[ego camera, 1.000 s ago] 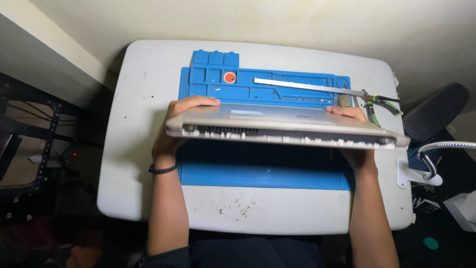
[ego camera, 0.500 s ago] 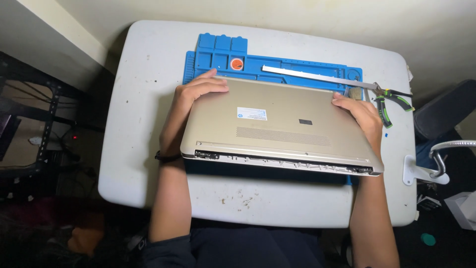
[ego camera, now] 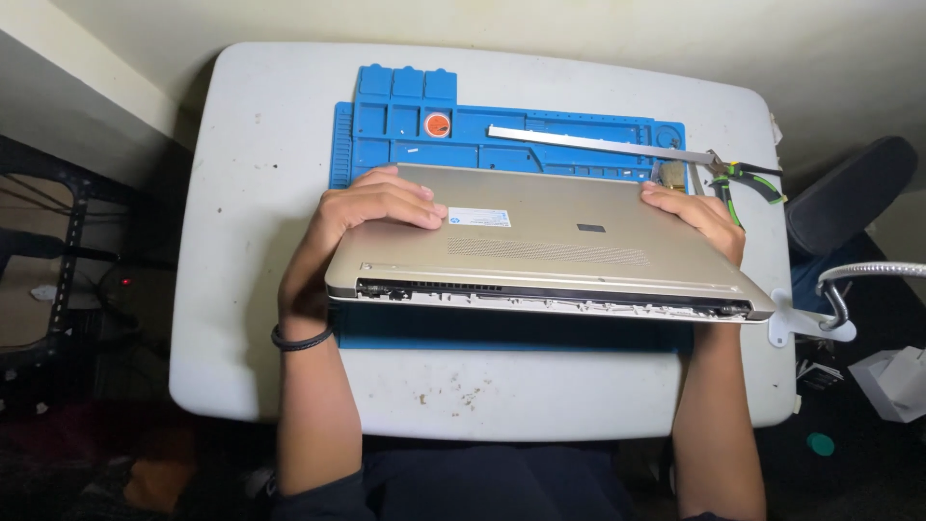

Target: Connecting internal cables and installing the back cover of a laptop using a screwdriver.

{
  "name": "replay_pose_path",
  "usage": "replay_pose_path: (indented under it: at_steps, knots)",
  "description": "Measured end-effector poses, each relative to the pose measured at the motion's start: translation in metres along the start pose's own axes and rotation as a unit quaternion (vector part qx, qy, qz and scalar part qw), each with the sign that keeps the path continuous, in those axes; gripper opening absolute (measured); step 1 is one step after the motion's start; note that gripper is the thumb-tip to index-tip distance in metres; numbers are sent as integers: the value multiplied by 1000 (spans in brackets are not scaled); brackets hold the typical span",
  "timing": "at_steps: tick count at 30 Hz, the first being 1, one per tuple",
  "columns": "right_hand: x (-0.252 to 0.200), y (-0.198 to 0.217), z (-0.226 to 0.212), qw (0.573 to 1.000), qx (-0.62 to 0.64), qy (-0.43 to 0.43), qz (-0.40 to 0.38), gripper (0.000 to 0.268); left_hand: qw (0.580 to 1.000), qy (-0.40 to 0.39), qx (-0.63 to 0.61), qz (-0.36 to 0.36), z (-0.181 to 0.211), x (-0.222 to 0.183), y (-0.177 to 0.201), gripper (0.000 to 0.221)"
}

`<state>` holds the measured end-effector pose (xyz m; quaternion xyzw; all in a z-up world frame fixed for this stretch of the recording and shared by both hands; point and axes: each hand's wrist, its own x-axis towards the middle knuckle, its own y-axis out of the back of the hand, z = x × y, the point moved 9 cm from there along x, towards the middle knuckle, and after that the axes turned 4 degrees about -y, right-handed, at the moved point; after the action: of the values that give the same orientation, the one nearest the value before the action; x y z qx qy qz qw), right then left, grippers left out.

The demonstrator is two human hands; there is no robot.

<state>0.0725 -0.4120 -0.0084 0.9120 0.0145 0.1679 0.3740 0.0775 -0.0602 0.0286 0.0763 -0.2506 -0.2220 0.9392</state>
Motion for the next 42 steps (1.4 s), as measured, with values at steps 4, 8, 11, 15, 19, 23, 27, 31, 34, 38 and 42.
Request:
replay_pose_path:
  at_steps: [4, 8, 11, 15, 19, 23, 27, 31, 34, 38, 42]
  knots:
    - [3, 1, 3, 1000, 0, 14, -9, 60, 1000, -17, 7, 2, -5, -2, 0, 12]
    - [7, 0, 9, 998, 38, 13, -52, 52, 999, -46, -9, 21, -7, -3, 4, 13]
    - [10, 4, -2, 992, 89, -42, -80, 33, 997, -61, -23, 36, -9, -4, 6, 12]
    - [17, 8, 3, 982, 127, -122, -71, 38, 996, -74, -28, 50, -7, -4, 7, 12]
    - [36, 6, 29, 985, 118, -112, -54, 29, 994, -83, -31, 61, -8, -6, 10, 12]
    - [61, -3, 46, 997, 34, -70, -25, 24, 993, -96, -31, 61, -8, -4, 10, 9]
    - [83, -16, 15, 992, -98, -12, -75, 31, 992, -112, -21, 58, -12, -7, 11, 9]
    - [93, -25, 24, 983, -146, -5, -111, 28, 991, -123, -17, 56, -8, -5, 5, 13]
    - [94, -36, 65, 958, -242, -18, -154, 20, 972, -179, 40, 144, 27, -5, 4, 49]
    - [92, -34, 54, 958, -241, 29, -152, 15, 959, -194, 82, 187, 34, -6, 4, 43]
    - [92, -10, 23, 989, -56, -30, -134, 23, 951, -206, 82, 216, 34, -10, 6, 48]
